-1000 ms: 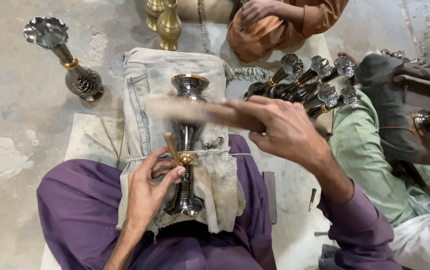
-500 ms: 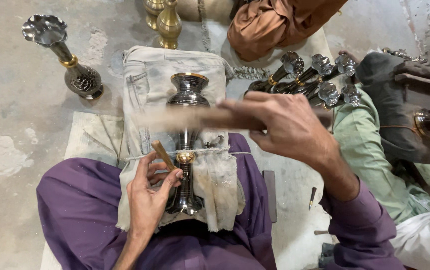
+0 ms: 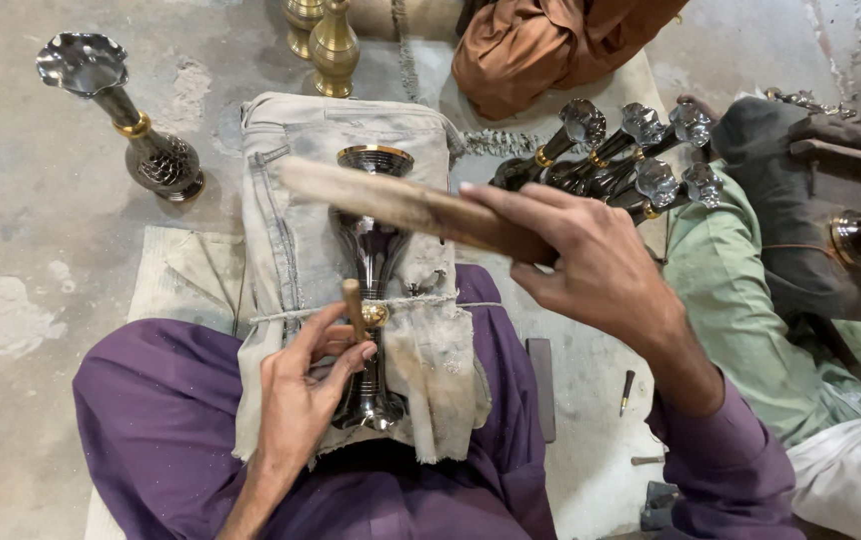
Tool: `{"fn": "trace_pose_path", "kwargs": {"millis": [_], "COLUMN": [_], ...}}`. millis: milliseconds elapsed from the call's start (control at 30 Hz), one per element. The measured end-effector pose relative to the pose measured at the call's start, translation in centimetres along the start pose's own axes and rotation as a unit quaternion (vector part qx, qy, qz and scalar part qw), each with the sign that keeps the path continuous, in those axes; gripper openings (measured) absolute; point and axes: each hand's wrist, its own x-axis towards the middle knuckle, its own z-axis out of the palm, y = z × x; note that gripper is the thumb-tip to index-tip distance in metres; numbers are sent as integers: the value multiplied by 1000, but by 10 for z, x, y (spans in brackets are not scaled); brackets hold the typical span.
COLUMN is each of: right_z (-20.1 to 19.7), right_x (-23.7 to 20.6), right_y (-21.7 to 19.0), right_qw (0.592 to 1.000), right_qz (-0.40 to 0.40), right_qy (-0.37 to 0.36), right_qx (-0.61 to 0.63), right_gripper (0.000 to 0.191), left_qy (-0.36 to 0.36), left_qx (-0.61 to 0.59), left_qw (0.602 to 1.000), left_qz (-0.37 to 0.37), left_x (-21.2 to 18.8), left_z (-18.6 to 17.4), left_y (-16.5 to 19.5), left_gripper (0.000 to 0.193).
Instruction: The person sits on the floor with a brass vase resting on a cloth pad, holds a small punch against the vase surface, and repeatedly strikes the punch with a wooden mallet to engrave decorative patterns, repositioning the punch around the vase as they work.
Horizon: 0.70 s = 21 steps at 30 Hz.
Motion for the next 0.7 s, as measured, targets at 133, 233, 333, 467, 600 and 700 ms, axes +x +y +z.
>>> {"fn": "trace_pose_path", "kwargs": {"millis": [133, 233, 333, 467, 600, 700], "right_z": [4, 9, 9, 13, 25, 30], "right_x": [-11, -14, -19, -21, -24, -29], "right_y": [1, -2, -7, -9, 0, 8], "right_qw": [992, 998, 996, 998, 995, 998], "right_qz": [40, 63, 38, 43, 91, 65], "right_qy": [-75, -9, -34, 32, -15, -12], "right_qx": [-93, 28, -72, 23, -30, -5], "right_gripper": [78, 81, 80, 81, 75, 63], "left_qy": [-17, -16, -17, -8, -2, -1], "left_qx": [60, 62, 69, 90, 103, 93], "left_qw": [997, 997, 997, 996, 993, 995], "left_qz": [35, 32, 18, 8, 53, 31], "left_x": [2, 2, 2, 2, 1, 1], "left_z": [0, -1, -1, 0, 1, 1], "left_y": [3, 5, 7, 7, 6, 7], "left_gripper": [50, 51, 50, 51, 51, 52]}}
